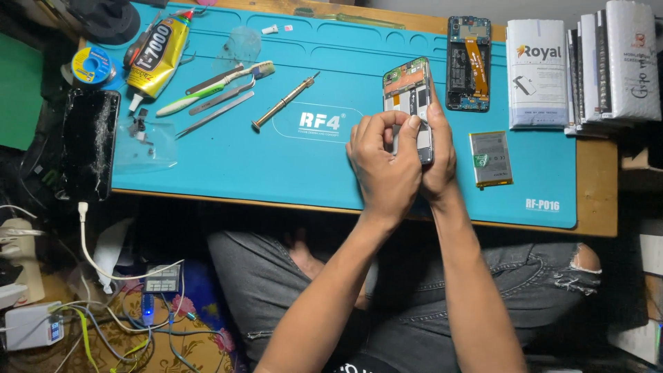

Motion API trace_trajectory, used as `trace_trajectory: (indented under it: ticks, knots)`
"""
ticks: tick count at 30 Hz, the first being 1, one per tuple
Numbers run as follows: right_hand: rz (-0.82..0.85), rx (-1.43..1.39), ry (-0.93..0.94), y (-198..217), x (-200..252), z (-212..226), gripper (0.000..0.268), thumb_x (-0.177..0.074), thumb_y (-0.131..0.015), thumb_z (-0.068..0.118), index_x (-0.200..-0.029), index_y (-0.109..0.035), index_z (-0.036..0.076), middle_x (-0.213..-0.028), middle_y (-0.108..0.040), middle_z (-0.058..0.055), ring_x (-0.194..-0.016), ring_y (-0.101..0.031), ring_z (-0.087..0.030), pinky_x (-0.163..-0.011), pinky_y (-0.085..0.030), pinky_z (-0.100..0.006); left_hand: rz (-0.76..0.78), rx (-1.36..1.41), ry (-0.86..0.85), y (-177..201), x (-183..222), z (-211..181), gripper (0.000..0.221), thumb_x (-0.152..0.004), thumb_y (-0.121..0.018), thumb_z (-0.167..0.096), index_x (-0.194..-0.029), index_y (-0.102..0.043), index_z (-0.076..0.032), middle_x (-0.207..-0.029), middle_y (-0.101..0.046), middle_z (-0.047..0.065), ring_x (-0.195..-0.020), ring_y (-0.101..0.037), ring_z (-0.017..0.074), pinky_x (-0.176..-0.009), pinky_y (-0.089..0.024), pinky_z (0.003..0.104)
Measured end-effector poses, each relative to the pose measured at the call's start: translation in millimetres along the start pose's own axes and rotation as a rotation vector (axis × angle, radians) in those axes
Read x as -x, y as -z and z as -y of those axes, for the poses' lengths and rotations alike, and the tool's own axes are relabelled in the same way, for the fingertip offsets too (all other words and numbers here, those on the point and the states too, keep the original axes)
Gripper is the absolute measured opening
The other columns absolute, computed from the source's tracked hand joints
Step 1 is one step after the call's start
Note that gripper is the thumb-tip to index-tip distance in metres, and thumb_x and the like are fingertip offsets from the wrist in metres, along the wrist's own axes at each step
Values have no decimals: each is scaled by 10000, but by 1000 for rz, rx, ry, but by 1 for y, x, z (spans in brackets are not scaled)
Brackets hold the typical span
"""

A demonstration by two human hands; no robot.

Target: The person uses a metal spudger to pry and lift internal components and adhesive strips inside a disassembled smartphone. They repeatedly insert the tool along the edges and under parts to separate them, then set the tool down and reposition the phone. The person handles the phone and spudger throughout the clip.

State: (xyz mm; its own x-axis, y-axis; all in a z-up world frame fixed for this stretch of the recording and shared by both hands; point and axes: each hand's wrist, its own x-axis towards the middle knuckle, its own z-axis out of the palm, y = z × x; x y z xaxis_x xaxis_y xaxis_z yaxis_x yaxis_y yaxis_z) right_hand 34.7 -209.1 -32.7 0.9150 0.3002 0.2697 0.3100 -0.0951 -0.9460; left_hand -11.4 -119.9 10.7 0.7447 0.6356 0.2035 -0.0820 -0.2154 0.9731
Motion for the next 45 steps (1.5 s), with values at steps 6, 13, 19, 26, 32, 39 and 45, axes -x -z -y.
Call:
trace_trajectory:
  ticks: [6, 13, 19, 26, 32, 39, 45]
  knots:
    - [2, -13, -12, -10, -3, 22, 619, -1174, -223, 267, -1703, -240, -53, -1722, -375, -331, -1546, -497, -436, -1339, -352, -475, -32, -34, 45, -6, 0, -1, 100, -972, -779, -228, -935, -718, -157, -757, -425, -42, -790, -601, 239, -839, -436, 386]
    - [0, 45, 4, -11, -3, 29, 608, -1169, -188, 238, -1707, -244, -40, -1594, -573, -324, -1503, -550, -369, -1302, -393, -389, -97, -25, 63, -11, -2, -2, 96, -937, -806, -200, -920, -731, -142, -721, -425, -28, -739, -622, 267, -823, -493, 396]
    - [-1, 90, 87, -7, 4, 7, 592, -1180, -177, 195, -1689, -287, -88, -1745, -365, -277, -1584, -452, -376, -1355, -310, -396, -159, -22, 49, -17, -17, -2, 97, -913, -814, -172, -908, -724, -134, -698, -421, -12, -692, -611, 274, -777, -516, 390]
    - [89, -665, -294, -7, 7, 32, 753, -1069, -341, 444, -1764, -228, 176, -1056, -646, -211, -702, -650, -205, -538, -574, -319, -145, 140, -183, 60, -87, -22, 85, -1116, -552, -142, -1095, -562, -60, -881, -535, -5, -743, -486, 92, -682, -449, 269]
    - [92, -693, -223, -4, -4, 4, 715, -1095, -289, 539, -1690, -287, 141, -887, -637, -317, -575, -727, -360, -450, -668, -440, 28, 395, 111, 82, -74, 8, 177, -1020, -751, -121, -1120, -634, -34, -909, -668, 92, -665, -688, 116, -462, -588, 230]
    - [94, -596, -219, -6, -7, 20, 702, -1089, -278, 532, -1665, -284, 130, -882, -651, -277, -590, -732, -315, -478, -684, -402, 78, 270, 78, 86, -51, 44, 132, -1087, -635, -53, -1056, -730, 33, -771, -735, 151, -597, -760, 180, -504, -638, 271]
    - [88, -588, -234, -8, -7, 24, 699, -1077, -259, 543, -1613, -330, 100, -900, -654, -271, -585, -733, -300, -478, -688, -402, 83, 333, 58, 93, -50, 44, 163, -1098, -572, 6, -1164, -716, 46, -932, -742, 160, -791, -757, 163, -694, -684, 290]
